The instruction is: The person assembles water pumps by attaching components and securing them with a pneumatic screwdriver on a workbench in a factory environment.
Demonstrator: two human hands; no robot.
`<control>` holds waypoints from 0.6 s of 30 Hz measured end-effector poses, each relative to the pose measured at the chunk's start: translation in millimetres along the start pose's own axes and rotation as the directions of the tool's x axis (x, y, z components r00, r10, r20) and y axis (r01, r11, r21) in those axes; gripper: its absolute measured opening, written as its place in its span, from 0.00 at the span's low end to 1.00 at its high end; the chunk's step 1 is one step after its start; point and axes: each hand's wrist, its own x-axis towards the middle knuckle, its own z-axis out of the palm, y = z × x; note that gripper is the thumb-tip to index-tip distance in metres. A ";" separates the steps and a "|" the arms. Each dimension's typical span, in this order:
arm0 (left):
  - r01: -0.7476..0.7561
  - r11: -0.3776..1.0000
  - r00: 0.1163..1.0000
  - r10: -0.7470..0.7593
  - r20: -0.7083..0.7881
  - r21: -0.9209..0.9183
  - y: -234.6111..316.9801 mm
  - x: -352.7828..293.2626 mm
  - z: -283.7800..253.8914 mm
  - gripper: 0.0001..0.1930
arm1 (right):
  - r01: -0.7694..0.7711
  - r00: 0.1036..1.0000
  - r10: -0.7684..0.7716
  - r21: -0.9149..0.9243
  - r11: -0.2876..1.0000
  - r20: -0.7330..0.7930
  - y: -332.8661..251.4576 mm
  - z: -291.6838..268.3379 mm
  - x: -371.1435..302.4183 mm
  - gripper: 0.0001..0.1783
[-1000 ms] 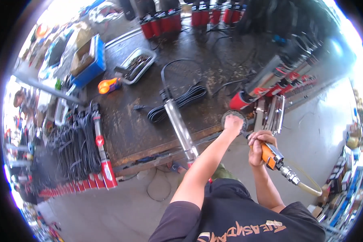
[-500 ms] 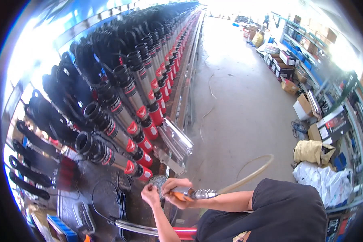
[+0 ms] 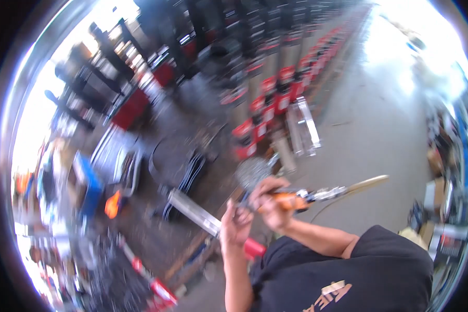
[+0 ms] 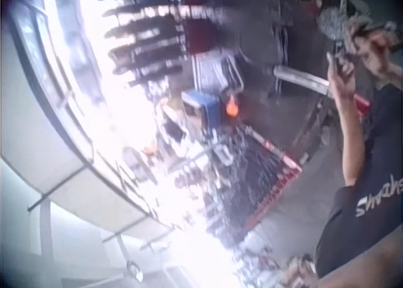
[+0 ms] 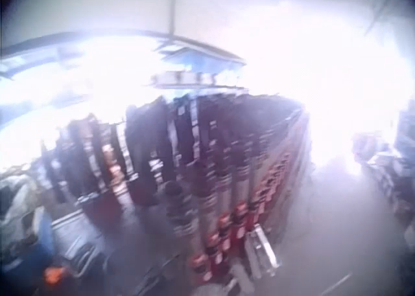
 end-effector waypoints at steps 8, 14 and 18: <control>-0.241 0.971 0.970 0.241 -0.014 0.003 8.6 -35.2 -45.0 0.12 | -0.018 1.000 0.018 0.062 0.998 0.007 25.0 33.2 -20.7 0.10; -0.236 0.969 0.962 0.221 -0.161 -0.076 -2.1 -51.1 -52.3 0.12 | -0.077 0.990 0.074 0.022 0.997 0.121 32.1 33.7 -30.4 0.13; -0.168 0.974 0.946 0.116 -0.303 -0.152 -8.2 -48.7 -78.7 0.14 | -0.056 0.928 0.067 -0.040 0.998 0.366 50.1 25.3 -54.2 0.18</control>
